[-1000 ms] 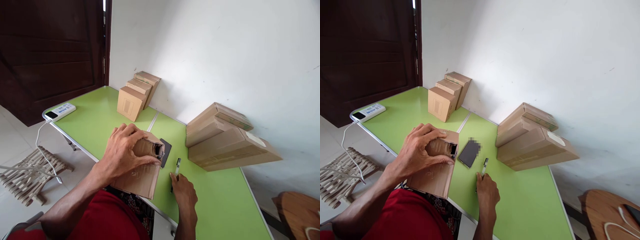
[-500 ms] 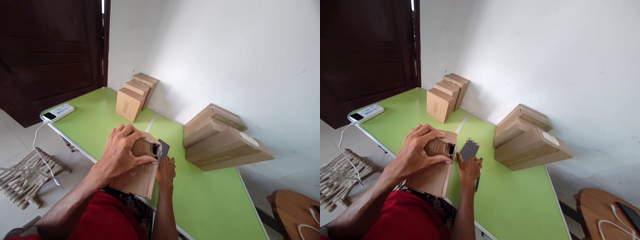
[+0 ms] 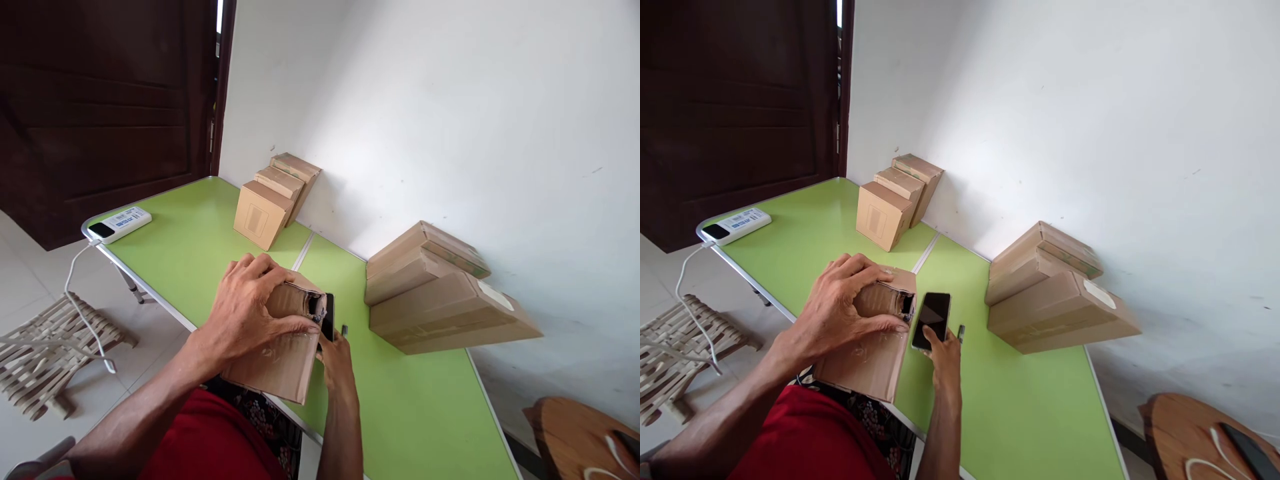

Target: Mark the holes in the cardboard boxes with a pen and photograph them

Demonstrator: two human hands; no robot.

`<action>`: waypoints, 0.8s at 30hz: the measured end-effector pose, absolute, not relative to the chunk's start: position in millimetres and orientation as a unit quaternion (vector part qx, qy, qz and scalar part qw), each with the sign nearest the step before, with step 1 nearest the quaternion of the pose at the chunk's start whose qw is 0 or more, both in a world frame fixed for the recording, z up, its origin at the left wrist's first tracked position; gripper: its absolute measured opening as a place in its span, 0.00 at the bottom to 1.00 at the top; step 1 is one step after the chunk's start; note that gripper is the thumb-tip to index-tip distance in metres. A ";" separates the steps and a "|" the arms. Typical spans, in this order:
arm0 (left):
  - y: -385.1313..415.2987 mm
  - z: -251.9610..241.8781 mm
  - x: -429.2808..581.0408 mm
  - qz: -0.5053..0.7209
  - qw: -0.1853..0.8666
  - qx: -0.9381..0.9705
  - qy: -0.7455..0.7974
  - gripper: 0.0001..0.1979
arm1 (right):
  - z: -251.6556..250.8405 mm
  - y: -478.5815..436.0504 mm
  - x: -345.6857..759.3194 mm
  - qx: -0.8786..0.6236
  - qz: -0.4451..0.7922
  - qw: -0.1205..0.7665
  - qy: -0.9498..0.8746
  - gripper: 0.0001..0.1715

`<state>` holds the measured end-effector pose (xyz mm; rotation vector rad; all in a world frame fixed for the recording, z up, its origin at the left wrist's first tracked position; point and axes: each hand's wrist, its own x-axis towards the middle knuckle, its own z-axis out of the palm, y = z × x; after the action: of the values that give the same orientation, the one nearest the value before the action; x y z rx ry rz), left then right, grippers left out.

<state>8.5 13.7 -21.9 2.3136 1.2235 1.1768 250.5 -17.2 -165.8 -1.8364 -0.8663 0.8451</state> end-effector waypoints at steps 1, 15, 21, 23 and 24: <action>13.8 -21.9 7.9 0.407 0.139 0.797 0.424 0.29 | -163.4 -29.0 249.8 -0.718 0.379 0.477 -0.337 0.31; 9.1 -13.1 18.0 0.338 0.128 0.818 0.447 0.32 | -63.8 -132.0 199.7 -0.463 0.530 0.684 -0.190 0.29; 4.7 -5.0 15.3 0.317 0.148 0.822 0.449 0.22 | -50.0 -130.6 155.2 -0.404 0.608 0.656 -0.192 0.34; 4.4 -3.8 14.8 0.317 0.149 0.824 0.445 0.21 | -48.3 -128.7 149.3 -0.391 0.623 0.650 -0.191 0.36; 4.4 -3.7 14.6 0.317 0.149 0.825 0.444 0.21 | -48.5 -128.3 148.3 -0.388 0.627 0.648 -0.191 0.36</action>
<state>14.6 4.4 -3.7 2.3703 1.2753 0.9112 148.3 -128.3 -48.5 -0.8819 -0.4350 1.4250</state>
